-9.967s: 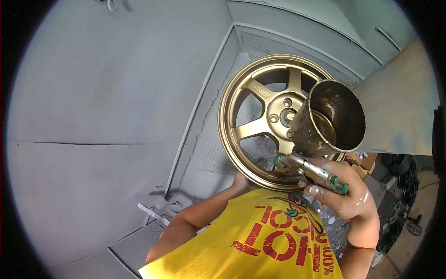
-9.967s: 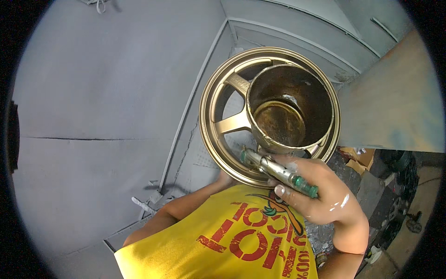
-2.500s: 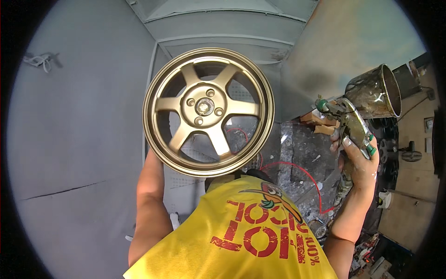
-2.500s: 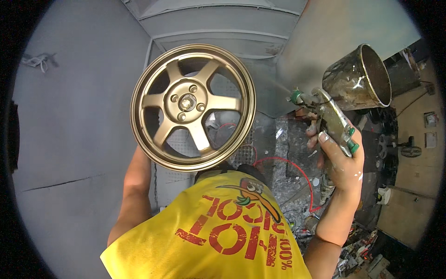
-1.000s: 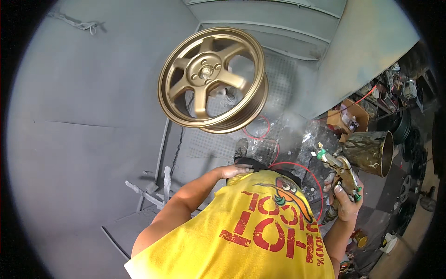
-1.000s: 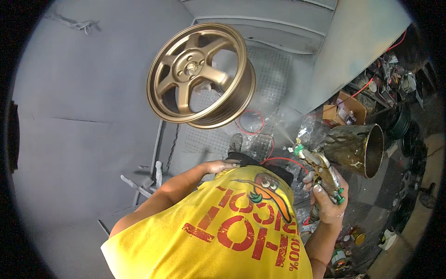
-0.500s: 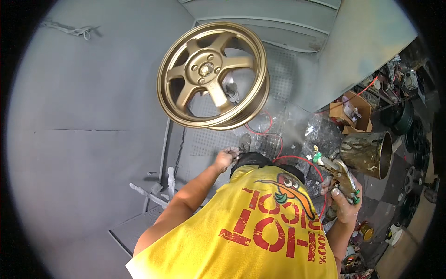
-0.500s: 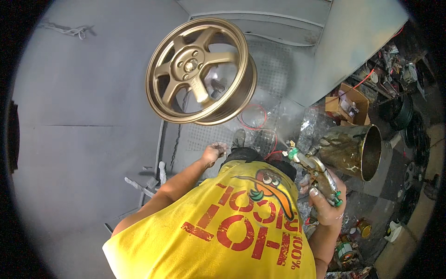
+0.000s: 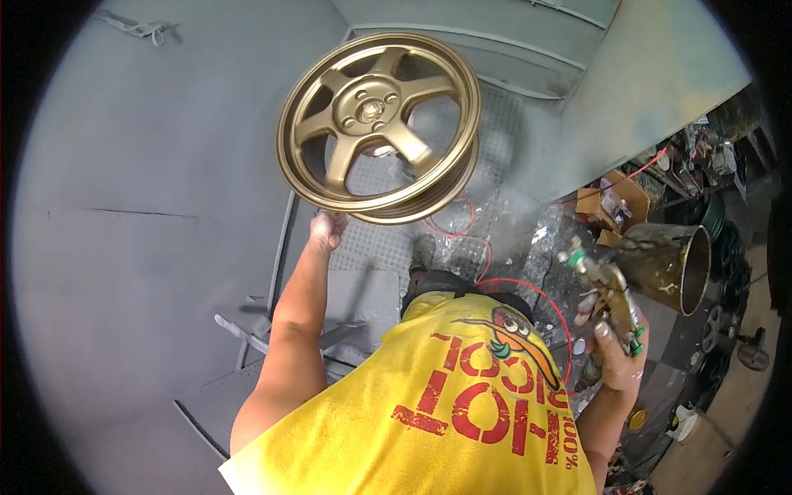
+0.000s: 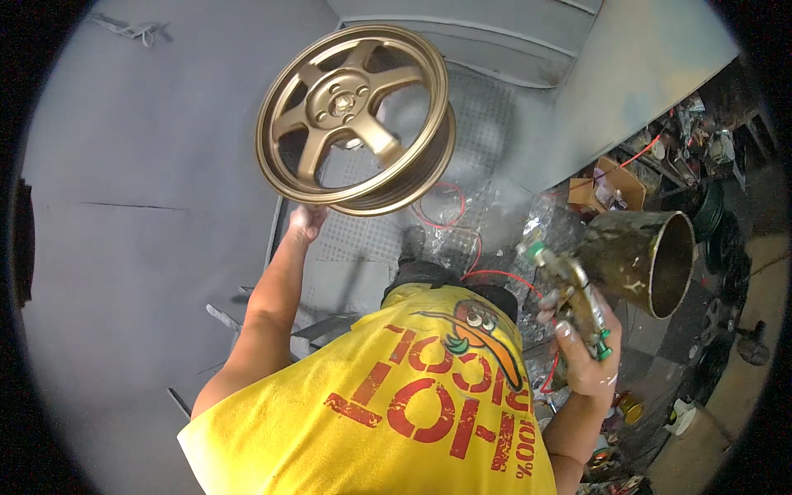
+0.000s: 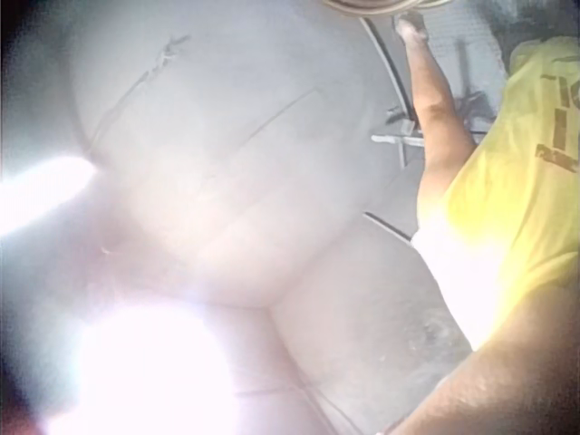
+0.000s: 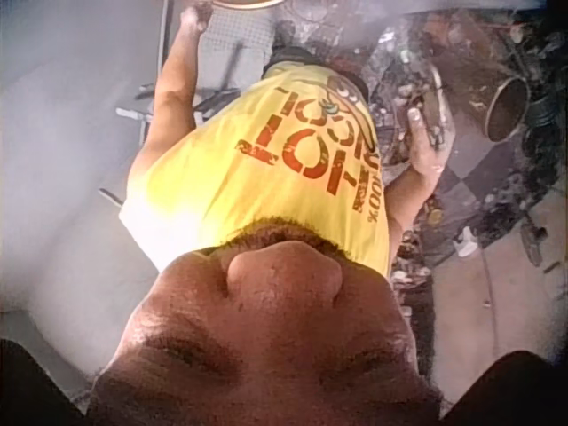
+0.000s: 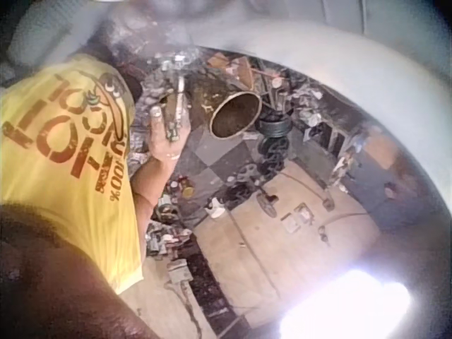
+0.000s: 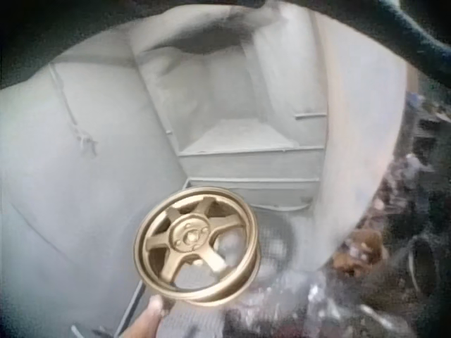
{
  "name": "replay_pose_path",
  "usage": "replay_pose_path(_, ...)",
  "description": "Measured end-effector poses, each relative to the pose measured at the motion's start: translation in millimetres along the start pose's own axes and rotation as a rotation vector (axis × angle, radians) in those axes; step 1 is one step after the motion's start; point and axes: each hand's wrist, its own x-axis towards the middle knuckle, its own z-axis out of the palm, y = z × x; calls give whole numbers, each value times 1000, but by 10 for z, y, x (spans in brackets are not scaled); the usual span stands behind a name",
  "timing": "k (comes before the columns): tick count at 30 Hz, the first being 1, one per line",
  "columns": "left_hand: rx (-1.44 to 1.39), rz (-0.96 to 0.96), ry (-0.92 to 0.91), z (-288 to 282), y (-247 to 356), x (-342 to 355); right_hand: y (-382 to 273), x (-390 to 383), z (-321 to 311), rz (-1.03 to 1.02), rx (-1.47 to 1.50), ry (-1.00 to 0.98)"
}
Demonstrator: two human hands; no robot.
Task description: The person places a car rim on a stand, pours liquid through a filter into a spray gun, and uses the spray gun to apply paint to the center and spokes of the rim.
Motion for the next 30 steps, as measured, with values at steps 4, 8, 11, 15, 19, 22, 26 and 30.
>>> replay_pose_path(4, 52, -147, -165, 766, -489, -574, -16, 72, 7, -131, -97, 126)
replay_pose_path(8, 561, -94, -944, 1389, -1146, -1434, -48, -17, -77, -76, -79, 142)
replay_pose_path(11, 829, 45, -1428, 1412, -1707, -1551, -140, -138, 96, -24, -59, 93)
replay_pose_path(15, 468, -232, -1012, 1469, -1905, -1451, -253, -96, 138, 3, -175, -116)
replay_pose_path(19, -234, -267, -463, 1548, -1574, -1444, -435, 4, 442, 51, -197, -247)
replay_pose_path(22, -547, -63, -211, 1539, -1347, -1142, -563, 206, 784, 98, -236, -377)
replay_pose_path(26, -554, -64, -143, 1511, -1021, -1133, -710, 489, 1270, 106, -241, -453)
replay_pose_path(30, -573, -62, -128, 1344, -977, -1120, -927, 755, 1790, 103, -210, -534)
